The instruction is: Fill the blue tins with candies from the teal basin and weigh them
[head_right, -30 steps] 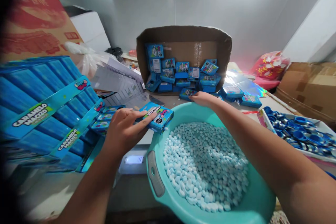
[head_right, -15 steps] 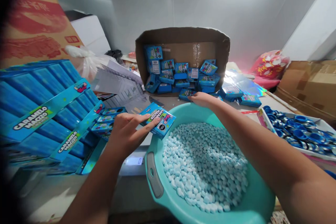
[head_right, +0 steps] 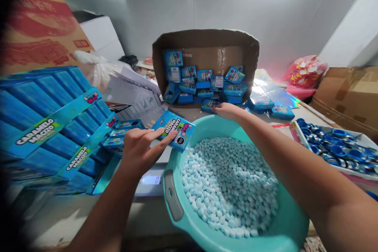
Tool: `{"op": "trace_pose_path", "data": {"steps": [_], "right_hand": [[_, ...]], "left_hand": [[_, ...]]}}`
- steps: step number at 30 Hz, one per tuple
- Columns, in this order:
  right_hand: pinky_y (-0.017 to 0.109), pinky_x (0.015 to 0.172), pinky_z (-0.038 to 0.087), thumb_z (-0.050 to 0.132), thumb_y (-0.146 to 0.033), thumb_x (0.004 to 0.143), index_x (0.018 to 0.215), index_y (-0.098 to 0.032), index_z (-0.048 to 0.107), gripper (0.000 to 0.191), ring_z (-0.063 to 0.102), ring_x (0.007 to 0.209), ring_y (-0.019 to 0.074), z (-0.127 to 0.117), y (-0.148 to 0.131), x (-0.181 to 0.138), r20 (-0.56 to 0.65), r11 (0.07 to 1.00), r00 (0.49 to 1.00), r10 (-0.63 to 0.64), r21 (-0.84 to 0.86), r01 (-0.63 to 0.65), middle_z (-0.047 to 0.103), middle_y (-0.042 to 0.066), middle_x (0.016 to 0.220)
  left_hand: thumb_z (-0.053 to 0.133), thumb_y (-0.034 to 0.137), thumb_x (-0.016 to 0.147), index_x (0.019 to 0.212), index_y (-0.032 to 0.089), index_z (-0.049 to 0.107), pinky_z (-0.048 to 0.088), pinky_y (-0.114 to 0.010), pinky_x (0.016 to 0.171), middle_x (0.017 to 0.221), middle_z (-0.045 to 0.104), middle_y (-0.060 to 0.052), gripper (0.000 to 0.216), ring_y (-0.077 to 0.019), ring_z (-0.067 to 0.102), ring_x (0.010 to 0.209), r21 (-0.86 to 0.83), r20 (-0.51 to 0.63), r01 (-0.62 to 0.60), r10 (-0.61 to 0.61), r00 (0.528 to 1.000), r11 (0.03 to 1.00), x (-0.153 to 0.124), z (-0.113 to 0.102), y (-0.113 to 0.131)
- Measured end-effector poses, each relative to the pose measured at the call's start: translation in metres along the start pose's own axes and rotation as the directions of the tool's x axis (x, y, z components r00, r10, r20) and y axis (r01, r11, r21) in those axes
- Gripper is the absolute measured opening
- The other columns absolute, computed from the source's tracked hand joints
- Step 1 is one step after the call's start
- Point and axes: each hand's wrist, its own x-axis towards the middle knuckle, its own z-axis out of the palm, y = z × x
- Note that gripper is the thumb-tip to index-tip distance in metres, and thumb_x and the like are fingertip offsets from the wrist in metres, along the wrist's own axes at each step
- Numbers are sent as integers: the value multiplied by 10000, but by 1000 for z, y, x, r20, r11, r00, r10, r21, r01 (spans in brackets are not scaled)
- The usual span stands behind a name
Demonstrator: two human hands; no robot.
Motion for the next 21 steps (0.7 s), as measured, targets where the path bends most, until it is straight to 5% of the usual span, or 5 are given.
{"op": "trace_pose_path", "data": {"steps": [7, 12, 14, 17, 21], "right_hand": [[298, 576, 352, 436, -531, 912, 834, -157, 687, 457, 552, 662, 196, 0, -1, 1, 11, 1000, 1000, 8, 6, -8, 634, 73, 739], [293, 581, 335, 435, -542, 921, 847, -133, 673, 479, 541, 675, 189, -2, -3, -2, 25, 1000, 1000, 18, 1, -18, 629, 78, 755], [294, 586, 327, 431, -546, 926, 846, -125, 668, 489, 532, 678, 185, -2, -3, -3, 27, 1000, 1000, 13, -4, -13, 621, 76, 758], [296, 594, 325, 423, -536, 935, 858, -125, 667, 485, 521, 673, 179, -2, -3, -3, 32, 1000, 999, 5, -5, -5, 619, 71, 760], [294, 608, 338, 433, -533, 934, 876, -125, 673, 478, 534, 695, 185, -2, -2, -2, 31, 1000, 1000, 5, 1, -5, 639, 78, 788]], "left_hand": [[720, 148, 826, 1237, 277, 653, 443, -376, 839, 1021, 712, -53, 436, -220, 605, 928, -70, 18, 54, -53, 998, 996, 2, 2, -2], [619, 217, 888, 1232, 218, 649, 471, -362, 853, 1095, 716, -76, 345, -248, 652, 994, -183, 231, 276, -232, 945, 944, 7, -2, -7], [609, 296, 899, 1235, 214, 642, 478, -347, 861, 1145, 709, -74, 347, -252, 657, 1033, -244, 347, 452, -358, 867, 858, 8, -5, -11], [646, 423, 857, 1110, 228, 690, 493, -321, 782, 1059, 733, -49, 323, -251, 681, 956, -243, 531, 691, -503, 682, 681, 6, -9, -21], [690, 433, 782, 1034, 241, 714, 514, -332, 726, 957, 757, -31, 318, -265, 701, 863, -235, 767, 852, -449, 459, 468, -1, -7, -33]]}}
